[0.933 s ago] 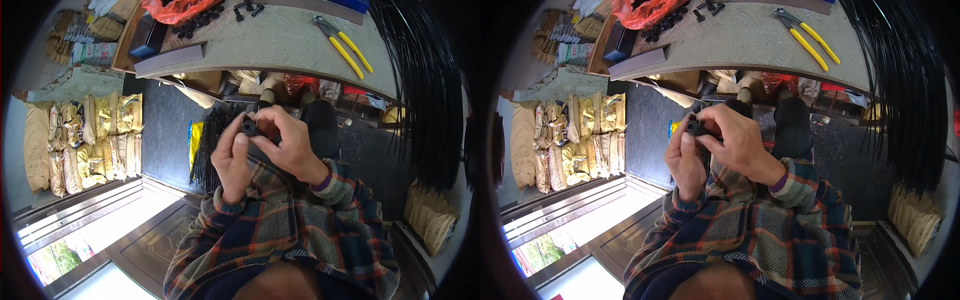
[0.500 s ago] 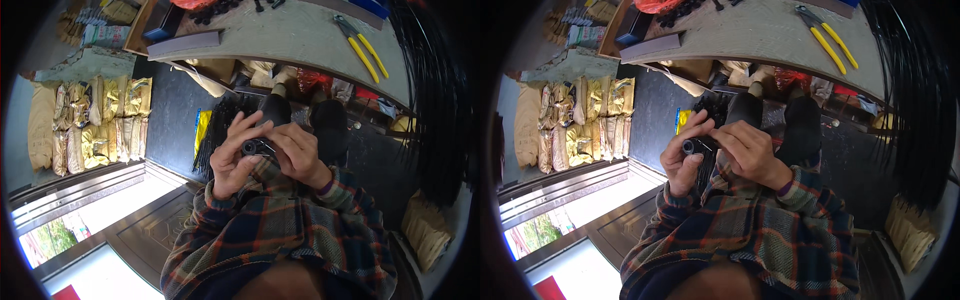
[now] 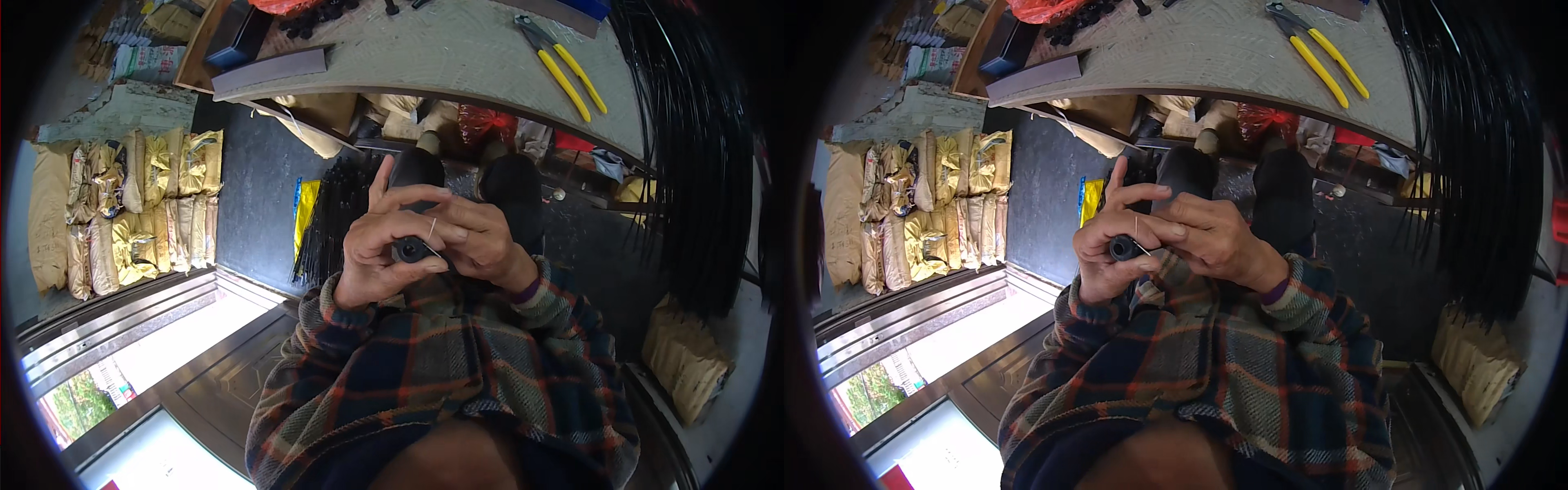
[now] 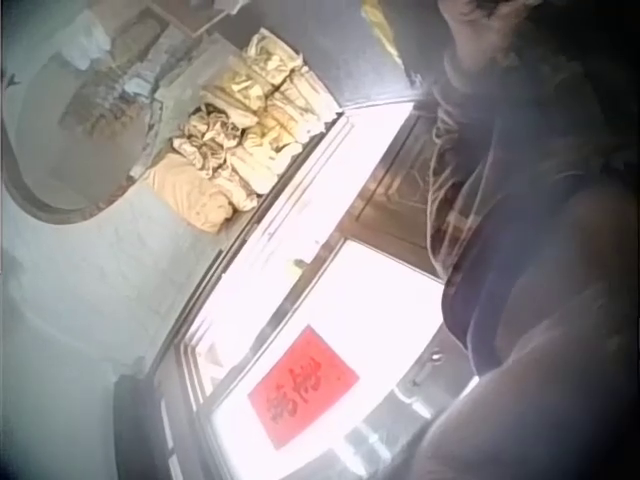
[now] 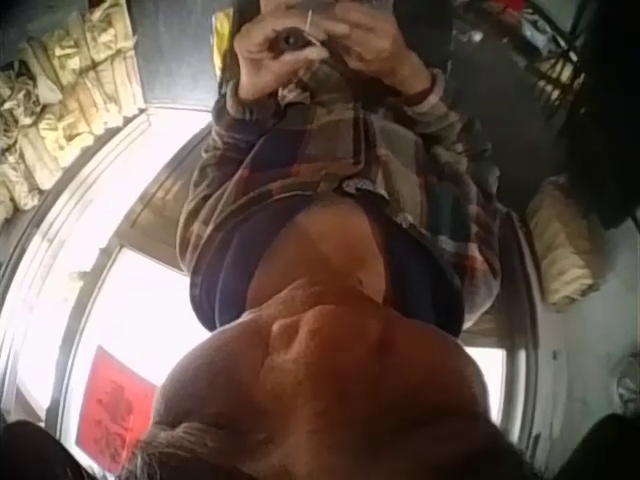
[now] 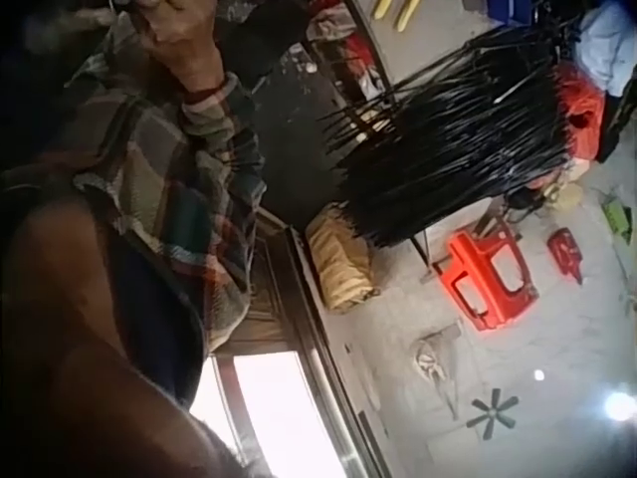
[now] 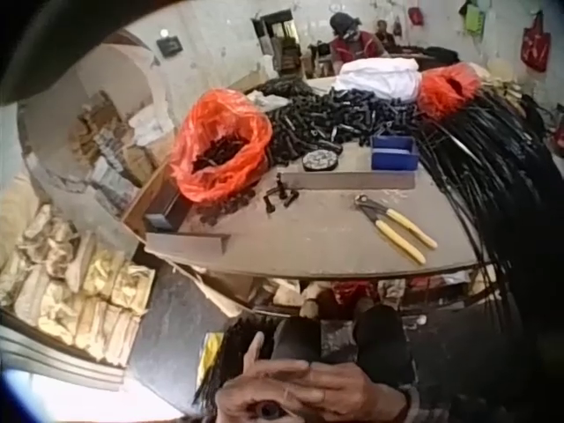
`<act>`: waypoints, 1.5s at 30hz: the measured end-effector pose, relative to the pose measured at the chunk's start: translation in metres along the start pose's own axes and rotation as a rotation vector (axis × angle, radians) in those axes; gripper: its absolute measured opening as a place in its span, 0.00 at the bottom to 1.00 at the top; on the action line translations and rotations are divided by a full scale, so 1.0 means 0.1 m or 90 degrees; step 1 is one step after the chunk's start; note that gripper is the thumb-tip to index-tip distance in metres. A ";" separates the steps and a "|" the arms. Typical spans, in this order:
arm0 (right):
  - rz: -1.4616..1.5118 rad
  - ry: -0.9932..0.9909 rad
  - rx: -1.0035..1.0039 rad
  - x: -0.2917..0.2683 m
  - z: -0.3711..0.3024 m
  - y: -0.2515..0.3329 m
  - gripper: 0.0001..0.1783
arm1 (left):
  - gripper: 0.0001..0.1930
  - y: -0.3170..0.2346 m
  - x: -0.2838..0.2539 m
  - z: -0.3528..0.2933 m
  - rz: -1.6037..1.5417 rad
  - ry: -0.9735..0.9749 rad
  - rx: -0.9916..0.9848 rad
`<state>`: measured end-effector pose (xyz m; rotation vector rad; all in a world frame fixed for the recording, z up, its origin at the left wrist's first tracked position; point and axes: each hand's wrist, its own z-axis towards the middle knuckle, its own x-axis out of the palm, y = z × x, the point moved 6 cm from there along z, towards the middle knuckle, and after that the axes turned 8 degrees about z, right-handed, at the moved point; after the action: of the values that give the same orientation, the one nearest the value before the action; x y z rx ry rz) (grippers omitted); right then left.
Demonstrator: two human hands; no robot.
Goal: Assembling wire bundles by aligning wires, adding connectors, and using pliers to secure components.
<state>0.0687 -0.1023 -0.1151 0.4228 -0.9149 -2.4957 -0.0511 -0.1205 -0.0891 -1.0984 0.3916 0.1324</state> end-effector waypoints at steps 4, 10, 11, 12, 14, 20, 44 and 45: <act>0.046 0.175 0.155 -0.23 0.13 -0.07 0.18 | 0.15 0.01 -0.01 0.04 -0.055 -0.026 0.032; -0.807 -0.063 0.246 -1.42 0.48 -0.56 0.16 | 0.32 0.06 0.10 -0.06 -0.252 -0.119 -0.051; -0.867 -0.040 0.279 -1.47 0.46 -0.68 0.16 | 0.34 0.08 0.09 -0.06 -0.268 -0.124 -0.083; -0.927 -0.017 0.313 -1.51 0.44 -0.77 0.17 | 0.36 0.10 0.09 -0.07 -0.285 -0.128 -0.115; -0.936 -0.014 0.309 -1.71 0.40 -0.77 0.18 | 0.38 0.08 0.08 -0.01 -0.299 -0.133 -0.120; -0.850 -0.088 0.332 -1.78 0.41 -0.71 0.14 | 0.32 0.13 -0.03 -0.03 -0.293 -0.090 -0.033; -0.842 0.438 -0.142 -0.31 0.59 0.79 0.13 | 0.37 0.15 -0.02 -0.18 -0.055 -0.188 -0.148; -0.734 0.507 -0.030 -0.35 0.56 0.77 0.12 | 0.35 0.10 -0.03 -0.16 -0.078 -0.164 -0.100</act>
<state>0.0982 -0.1068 -0.0179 2.2125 -0.2513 -2.7164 -0.0605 -0.1299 -0.1024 -1.2401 0.0834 0.1956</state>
